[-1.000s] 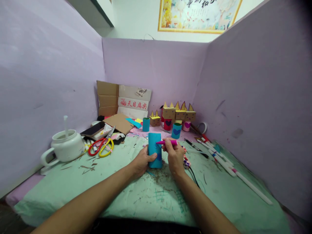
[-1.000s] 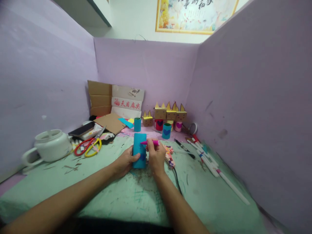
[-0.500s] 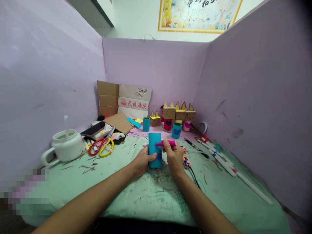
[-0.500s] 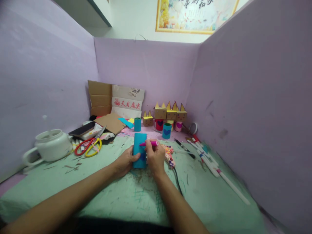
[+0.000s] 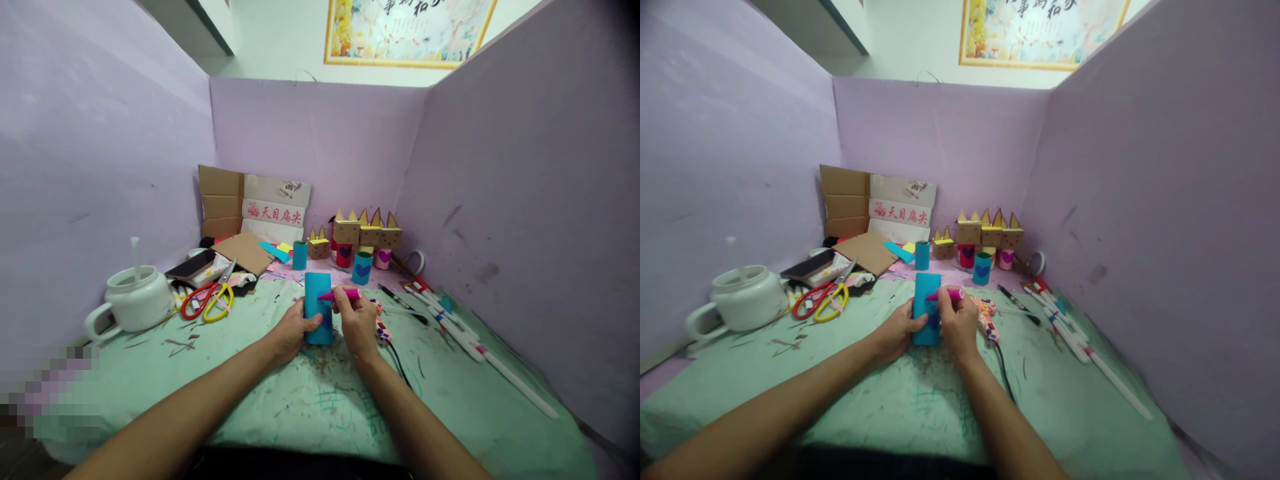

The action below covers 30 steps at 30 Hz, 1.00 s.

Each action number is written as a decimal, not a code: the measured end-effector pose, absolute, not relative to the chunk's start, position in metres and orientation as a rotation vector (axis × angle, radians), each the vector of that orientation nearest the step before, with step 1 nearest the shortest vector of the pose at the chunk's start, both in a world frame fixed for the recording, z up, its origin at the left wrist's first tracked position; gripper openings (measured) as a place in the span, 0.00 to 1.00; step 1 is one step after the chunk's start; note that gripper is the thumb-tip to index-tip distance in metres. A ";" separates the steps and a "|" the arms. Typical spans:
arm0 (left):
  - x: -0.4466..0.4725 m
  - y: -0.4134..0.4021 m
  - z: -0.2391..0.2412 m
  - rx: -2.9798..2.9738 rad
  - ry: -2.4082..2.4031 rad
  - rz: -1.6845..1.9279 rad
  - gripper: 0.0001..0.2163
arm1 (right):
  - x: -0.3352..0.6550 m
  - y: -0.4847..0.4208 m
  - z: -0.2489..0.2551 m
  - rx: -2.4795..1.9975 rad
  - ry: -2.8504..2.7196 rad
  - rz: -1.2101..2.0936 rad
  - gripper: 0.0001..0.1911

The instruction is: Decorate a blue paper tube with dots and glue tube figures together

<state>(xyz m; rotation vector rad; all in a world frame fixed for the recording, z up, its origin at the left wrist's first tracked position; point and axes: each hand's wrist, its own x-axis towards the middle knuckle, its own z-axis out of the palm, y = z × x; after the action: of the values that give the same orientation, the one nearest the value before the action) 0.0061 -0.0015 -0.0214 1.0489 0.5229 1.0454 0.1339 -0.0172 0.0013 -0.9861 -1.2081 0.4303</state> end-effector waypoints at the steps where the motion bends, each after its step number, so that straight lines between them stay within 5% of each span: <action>1: 0.006 -0.001 -0.022 1.050 0.527 1.045 0.33 | 0.134 -0.017 0.001 -0.985 -1.207 0.428 0.17; 30: 0.006 -0.004 -0.017 1.033 0.567 1.033 0.35 | 0.137 -0.007 -0.007 -1.038 -1.058 0.487 0.20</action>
<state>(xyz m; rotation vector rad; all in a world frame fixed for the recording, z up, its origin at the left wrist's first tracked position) 0.0055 -0.0042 -0.0174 1.0335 0.5671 1.0326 0.1375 -0.0071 -0.0069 -1.0383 -1.0578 0.4869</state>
